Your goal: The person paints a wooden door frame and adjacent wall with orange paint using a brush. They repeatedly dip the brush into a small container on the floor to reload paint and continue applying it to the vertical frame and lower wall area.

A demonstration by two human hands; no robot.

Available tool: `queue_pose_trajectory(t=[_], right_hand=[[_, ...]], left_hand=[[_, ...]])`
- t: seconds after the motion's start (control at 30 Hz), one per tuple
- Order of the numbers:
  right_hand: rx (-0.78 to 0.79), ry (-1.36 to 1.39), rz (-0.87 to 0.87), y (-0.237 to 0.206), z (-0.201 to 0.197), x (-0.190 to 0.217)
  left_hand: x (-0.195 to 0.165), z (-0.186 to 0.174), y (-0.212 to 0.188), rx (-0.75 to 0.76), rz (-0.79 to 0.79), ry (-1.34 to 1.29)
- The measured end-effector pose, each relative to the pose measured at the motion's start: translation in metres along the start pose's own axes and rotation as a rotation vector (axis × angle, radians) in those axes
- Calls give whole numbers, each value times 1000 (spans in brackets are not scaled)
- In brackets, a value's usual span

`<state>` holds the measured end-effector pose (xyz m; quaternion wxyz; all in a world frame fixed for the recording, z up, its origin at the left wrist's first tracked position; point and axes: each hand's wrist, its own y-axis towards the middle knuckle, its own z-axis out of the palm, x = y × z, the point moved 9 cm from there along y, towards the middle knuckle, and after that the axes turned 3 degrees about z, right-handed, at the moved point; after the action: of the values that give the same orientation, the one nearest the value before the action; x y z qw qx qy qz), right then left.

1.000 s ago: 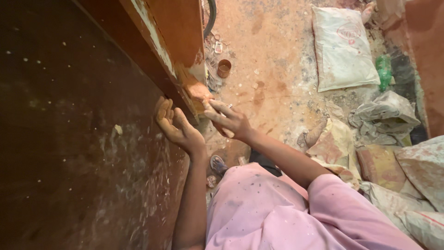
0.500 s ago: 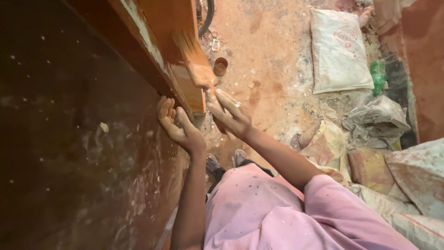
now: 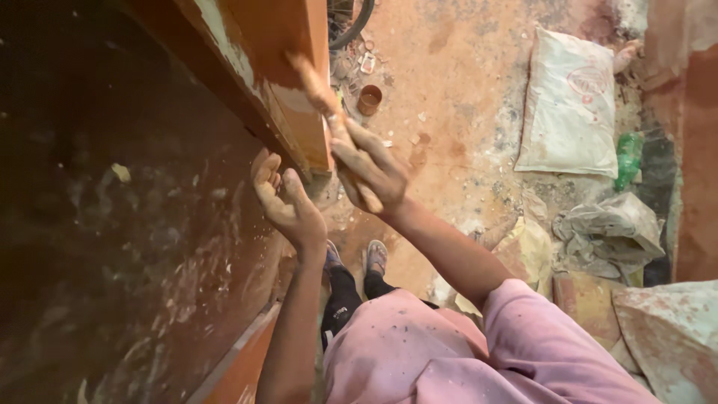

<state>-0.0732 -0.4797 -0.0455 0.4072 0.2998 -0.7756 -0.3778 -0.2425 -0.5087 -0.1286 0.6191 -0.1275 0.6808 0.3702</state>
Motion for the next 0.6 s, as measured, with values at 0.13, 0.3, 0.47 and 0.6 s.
queue_pose_trajectory(t=[0.13, 0.3, 0.47, 0.6], right_hand=[[-71, 25, -98, -11, -15, 12], [37, -67, -38, -52, 32, -6], [160, -120, 90, -82, 56, -7], [96, -34, 165, -64, 50, 3]], left_hand=[[-6, 1, -8, -20, -13, 73], [-4, -5, -15, -30, -75, 149], [7, -11, -11, 33, -27, 89], [24, -19, -5, 43, -31, -4]])
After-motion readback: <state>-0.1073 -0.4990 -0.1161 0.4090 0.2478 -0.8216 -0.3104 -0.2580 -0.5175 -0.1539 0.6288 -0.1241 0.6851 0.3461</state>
